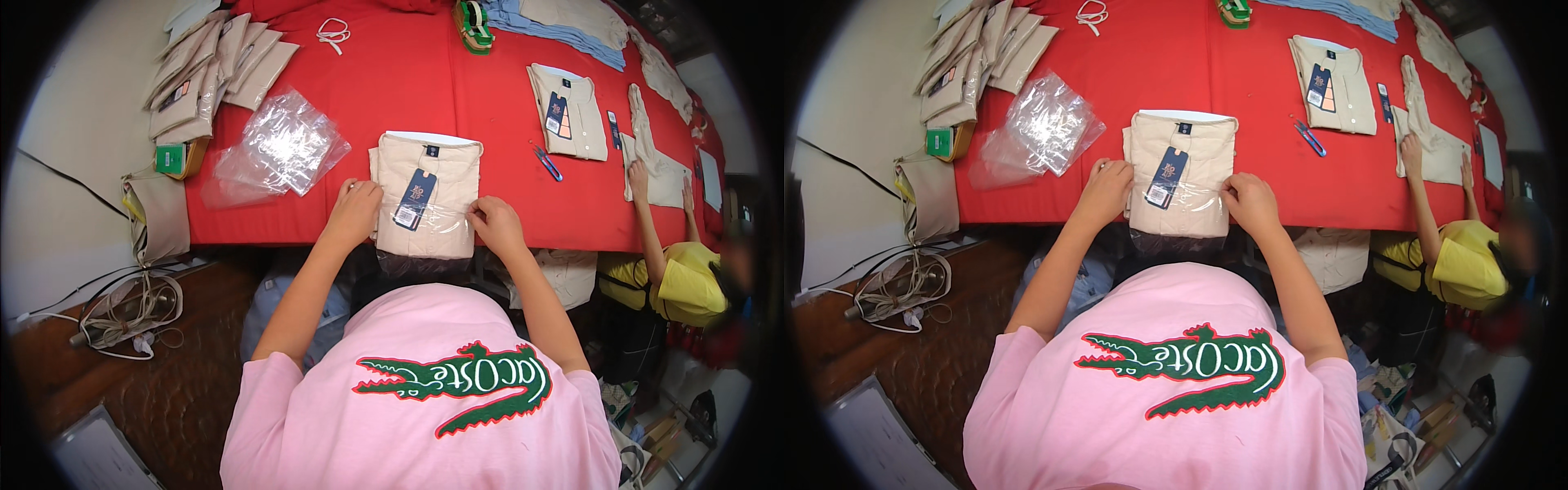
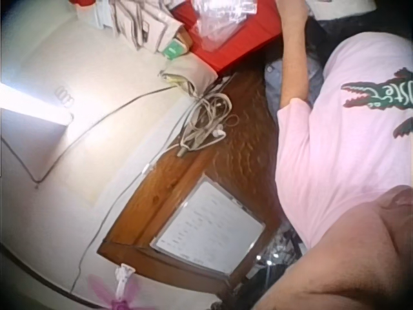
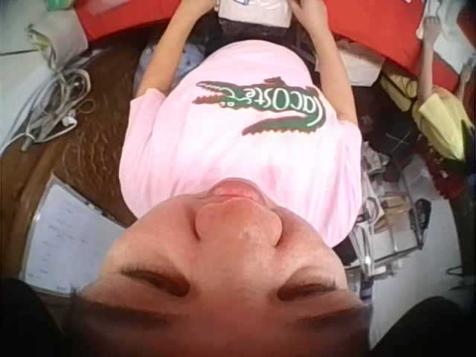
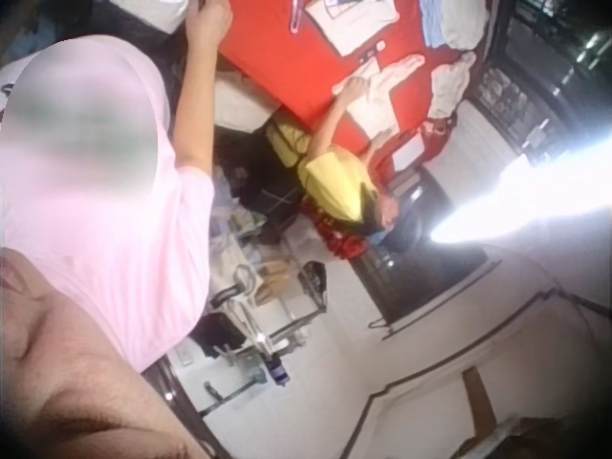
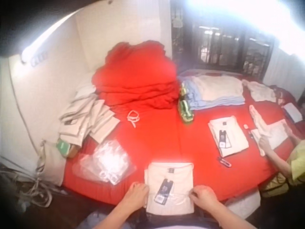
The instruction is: The person bags folded beige shirts by inserting them into clear plastic bags, smoothing the plastic, and placing the bagged items onto a stack.
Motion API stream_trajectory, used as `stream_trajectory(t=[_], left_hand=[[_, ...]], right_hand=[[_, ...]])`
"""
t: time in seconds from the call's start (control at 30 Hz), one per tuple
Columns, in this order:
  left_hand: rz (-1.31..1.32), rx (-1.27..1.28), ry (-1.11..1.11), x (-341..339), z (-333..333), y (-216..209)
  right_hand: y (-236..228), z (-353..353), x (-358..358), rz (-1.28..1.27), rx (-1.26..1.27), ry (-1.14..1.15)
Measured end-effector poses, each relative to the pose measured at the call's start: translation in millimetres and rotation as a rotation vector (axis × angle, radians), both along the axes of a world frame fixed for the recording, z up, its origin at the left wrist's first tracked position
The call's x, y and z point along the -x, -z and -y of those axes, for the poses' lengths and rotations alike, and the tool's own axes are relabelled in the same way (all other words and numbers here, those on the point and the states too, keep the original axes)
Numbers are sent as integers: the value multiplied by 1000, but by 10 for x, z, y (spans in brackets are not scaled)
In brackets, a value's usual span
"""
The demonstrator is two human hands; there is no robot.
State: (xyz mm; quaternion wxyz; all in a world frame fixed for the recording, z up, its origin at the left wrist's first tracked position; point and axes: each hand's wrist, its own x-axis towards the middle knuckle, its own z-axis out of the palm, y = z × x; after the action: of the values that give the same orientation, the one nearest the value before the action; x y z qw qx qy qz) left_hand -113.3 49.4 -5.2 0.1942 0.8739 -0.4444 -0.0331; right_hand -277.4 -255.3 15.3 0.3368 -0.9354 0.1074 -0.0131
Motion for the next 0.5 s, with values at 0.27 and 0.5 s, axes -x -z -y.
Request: stream_trajectory(t=[0.27, 0.5], left_hand=[[-197, 75, -84, 55, -29, -196], [-279, 130, -91, 5, -81, -281]], right_hand=[[-51, 76, -680, 291, 111, -6], [184, -109, -1782, -195, 90, -17]])
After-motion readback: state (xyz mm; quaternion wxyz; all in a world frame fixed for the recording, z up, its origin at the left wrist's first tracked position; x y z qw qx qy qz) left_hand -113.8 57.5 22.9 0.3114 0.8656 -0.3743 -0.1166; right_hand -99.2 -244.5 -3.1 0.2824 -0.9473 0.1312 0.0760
